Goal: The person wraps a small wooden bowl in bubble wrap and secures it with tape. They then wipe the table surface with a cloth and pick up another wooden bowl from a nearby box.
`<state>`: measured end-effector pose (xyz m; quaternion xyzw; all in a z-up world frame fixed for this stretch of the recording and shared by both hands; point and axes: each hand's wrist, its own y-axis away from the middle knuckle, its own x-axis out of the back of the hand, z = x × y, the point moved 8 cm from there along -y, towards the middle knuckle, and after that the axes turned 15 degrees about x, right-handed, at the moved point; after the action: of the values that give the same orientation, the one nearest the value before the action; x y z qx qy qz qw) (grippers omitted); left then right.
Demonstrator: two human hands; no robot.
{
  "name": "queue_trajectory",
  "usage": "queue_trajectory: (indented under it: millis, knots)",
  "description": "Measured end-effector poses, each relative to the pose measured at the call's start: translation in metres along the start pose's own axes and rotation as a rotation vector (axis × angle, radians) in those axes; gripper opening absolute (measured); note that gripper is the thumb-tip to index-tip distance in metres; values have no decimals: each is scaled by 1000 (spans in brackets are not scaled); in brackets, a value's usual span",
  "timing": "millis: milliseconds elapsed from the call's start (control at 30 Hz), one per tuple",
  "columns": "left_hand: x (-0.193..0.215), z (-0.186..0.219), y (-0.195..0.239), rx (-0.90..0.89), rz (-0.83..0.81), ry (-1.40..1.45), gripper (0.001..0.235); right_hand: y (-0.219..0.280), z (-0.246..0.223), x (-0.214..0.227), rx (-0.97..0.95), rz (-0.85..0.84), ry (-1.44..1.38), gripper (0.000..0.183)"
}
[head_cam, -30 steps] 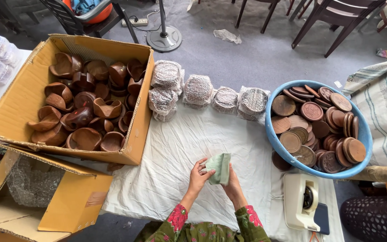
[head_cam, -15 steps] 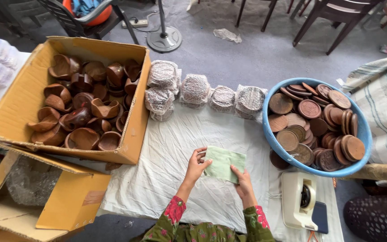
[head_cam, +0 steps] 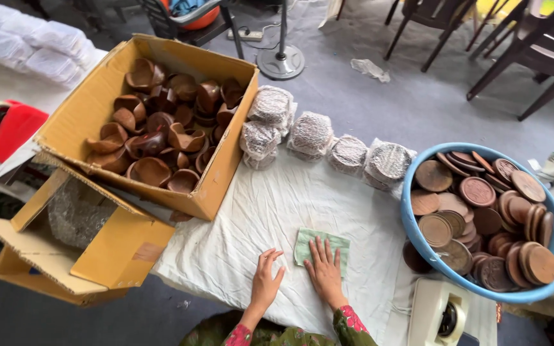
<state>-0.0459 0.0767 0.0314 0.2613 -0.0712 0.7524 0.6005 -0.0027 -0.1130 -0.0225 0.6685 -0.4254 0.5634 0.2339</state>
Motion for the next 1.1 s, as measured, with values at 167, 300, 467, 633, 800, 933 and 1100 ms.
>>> queue_trajectory:
  millis: [167, 300, 467, 633, 800, 933, 1100]
  knots:
    - [43, -18, 20, -55, 117, -195, 40, 3, 0, -2, 15, 31, 0, 67]
    - [95, -14, 19, -209, 328, -463, 37, 0, -1, 6, 6, 88, 16, 63]
    - [199, 18, -17, -318, 532, -558, 27, -9, 10, 9, -318, 50, -51, 43]
    - [307, 108, -65, -388, 652, -476, 26, -15, 5, 12, -483, 231, -18, 52]
    - [361, 113, -164, -300, 454, -687, 25, -16, 3, 8, -451, 297, 138, 65]
    - [319, 59, -252, -237, 189, -1141, 44, -16, 7, 6, -488, 262, 120, 67]
    - [208, -14, -298, -150, -532, -1107, 60, -16, 4, 10, -498, 272, 154, 65]
